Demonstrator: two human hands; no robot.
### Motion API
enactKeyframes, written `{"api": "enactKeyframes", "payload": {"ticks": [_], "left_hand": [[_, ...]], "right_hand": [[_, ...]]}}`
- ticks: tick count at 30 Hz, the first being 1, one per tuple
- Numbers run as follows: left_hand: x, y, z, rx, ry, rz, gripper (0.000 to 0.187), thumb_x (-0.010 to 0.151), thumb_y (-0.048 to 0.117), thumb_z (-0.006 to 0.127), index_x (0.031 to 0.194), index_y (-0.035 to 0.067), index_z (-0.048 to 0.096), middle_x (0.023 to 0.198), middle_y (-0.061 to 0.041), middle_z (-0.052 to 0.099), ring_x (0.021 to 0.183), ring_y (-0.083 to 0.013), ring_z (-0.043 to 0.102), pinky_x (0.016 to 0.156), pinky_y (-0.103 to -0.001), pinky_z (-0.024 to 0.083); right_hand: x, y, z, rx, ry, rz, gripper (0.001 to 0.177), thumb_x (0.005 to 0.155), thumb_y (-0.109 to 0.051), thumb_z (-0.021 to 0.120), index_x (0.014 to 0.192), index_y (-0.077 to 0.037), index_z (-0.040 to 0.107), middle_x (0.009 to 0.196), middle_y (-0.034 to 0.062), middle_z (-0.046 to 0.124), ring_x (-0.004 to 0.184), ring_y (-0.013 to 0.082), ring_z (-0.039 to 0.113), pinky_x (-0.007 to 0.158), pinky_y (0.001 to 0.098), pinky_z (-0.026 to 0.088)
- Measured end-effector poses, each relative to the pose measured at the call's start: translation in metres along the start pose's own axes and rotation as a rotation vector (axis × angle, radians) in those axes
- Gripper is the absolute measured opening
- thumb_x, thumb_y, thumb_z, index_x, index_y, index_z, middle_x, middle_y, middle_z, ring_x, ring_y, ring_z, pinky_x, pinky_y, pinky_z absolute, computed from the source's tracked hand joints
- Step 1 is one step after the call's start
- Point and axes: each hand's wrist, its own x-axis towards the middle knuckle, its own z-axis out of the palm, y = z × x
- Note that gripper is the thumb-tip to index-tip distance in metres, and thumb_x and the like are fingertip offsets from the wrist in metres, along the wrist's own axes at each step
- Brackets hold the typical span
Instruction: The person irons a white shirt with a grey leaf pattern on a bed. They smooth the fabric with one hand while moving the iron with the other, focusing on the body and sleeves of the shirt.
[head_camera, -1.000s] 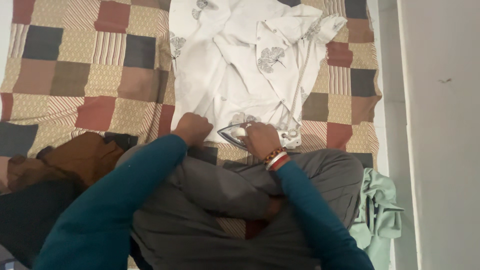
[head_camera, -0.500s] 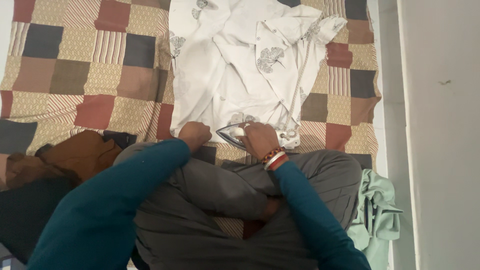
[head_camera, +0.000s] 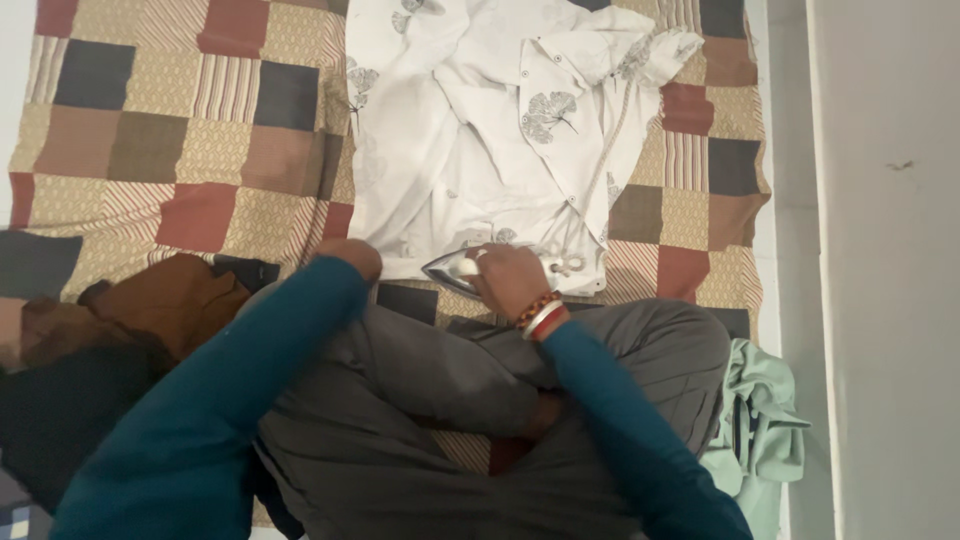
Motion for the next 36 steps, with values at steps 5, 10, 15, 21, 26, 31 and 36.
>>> {"api": "enactKeyframes", "payload": {"ticks": [5, 10, 15, 21, 26, 31, 36], "left_hand": [[0.009, -0.016, -0.010, -0.272, 0.100, -0.195, 0.024, 0.089, 0.010, 0.062, 0.106, 0.005, 0.079, 0.118, -0.020, 0.073, 0.110, -0.0399, 0.070, 0.090, -0.052, 0.058], [0.015, -0.024, -0.017, -0.359, 0.055, -0.197, 0.030, 0.076, 0.009, 0.072, 0.104, 0.008, 0.082, 0.122, -0.022, 0.071, 0.114, -0.0385, 0.069, 0.098, -0.043, 0.056], [0.042, -0.043, -0.023, -0.353, 0.140, -0.173, 0.027, 0.084, 0.010, 0.064, 0.107, 0.007, 0.079, 0.117, -0.022, 0.073, 0.110, -0.0395, 0.070, 0.093, -0.046, 0.056], [-0.001, -0.072, -0.038, -0.211, 0.778, 0.245, 0.045, 0.052, 0.028, 0.080, 0.092, 0.008, 0.076, 0.099, -0.017, 0.074, 0.096, -0.0364, 0.072, 0.077, -0.041, 0.059], [0.007, -0.073, -0.060, -0.754, 0.364, -0.083, 0.024, 0.088, 0.023, 0.067, 0.104, 0.006, 0.073, 0.097, -0.021, 0.075, 0.088, -0.0379, 0.073, 0.074, -0.048, 0.055], [0.023, -0.077, -0.059, -0.637, 0.113, -0.168, 0.028, 0.088, 0.023, 0.068, 0.112, 0.011, 0.077, 0.107, -0.017, 0.076, 0.096, -0.0365, 0.074, 0.081, -0.047, 0.058], [0.012, -0.069, -0.070, -0.639, -0.263, -0.332, 0.034, 0.095, 0.036, 0.066, 0.112, 0.011, 0.081, 0.108, -0.013, 0.082, 0.097, -0.0335, 0.078, 0.086, -0.045, 0.057]], "right_hand": [[0.019, -0.026, 0.025, -0.044, -0.051, 0.036, 0.028, 0.085, -0.024, 0.071, 0.109, -0.010, 0.073, 0.096, 0.0122, 0.074, 0.085, 0.0334, 0.071, 0.073, 0.0483, 0.053], [0.038, -0.054, 0.053, -0.053, -0.019, 0.011, 0.028, 0.086, -0.024, 0.070, 0.111, -0.012, 0.072, 0.096, 0.0108, 0.074, 0.084, 0.0315, 0.071, 0.070, 0.0464, 0.053], [0.034, -0.057, 0.041, -0.077, -0.090, 0.050, 0.035, 0.078, -0.026, 0.074, 0.110, -0.012, 0.073, 0.091, 0.0116, 0.074, 0.081, 0.0324, 0.071, 0.068, 0.0486, 0.052], [0.028, -0.040, 0.026, -0.074, -0.051, 0.079, 0.026, 0.089, -0.027, 0.072, 0.108, -0.009, 0.074, 0.091, 0.0134, 0.073, 0.083, 0.0341, 0.070, 0.070, 0.0484, 0.054], [0.058, -0.066, 0.057, -0.022, -0.178, 0.124, 0.025, 0.091, -0.024, 0.064, 0.109, -0.011, 0.073, 0.100, 0.0126, 0.075, 0.087, 0.0328, 0.073, 0.073, 0.0469, 0.056], [0.078, -0.091, 0.093, 0.028, -0.048, -0.004, 0.026, 0.091, -0.030, 0.062, 0.103, -0.008, 0.073, 0.103, 0.0133, 0.075, 0.089, 0.0352, 0.074, 0.072, 0.0479, 0.057], [0.066, -0.077, 0.076, 0.017, -0.163, 0.048, 0.028, 0.091, -0.025, 0.062, 0.112, -0.009, 0.073, 0.103, 0.0136, 0.075, 0.090, 0.0351, 0.074, 0.075, 0.0486, 0.057]]}}
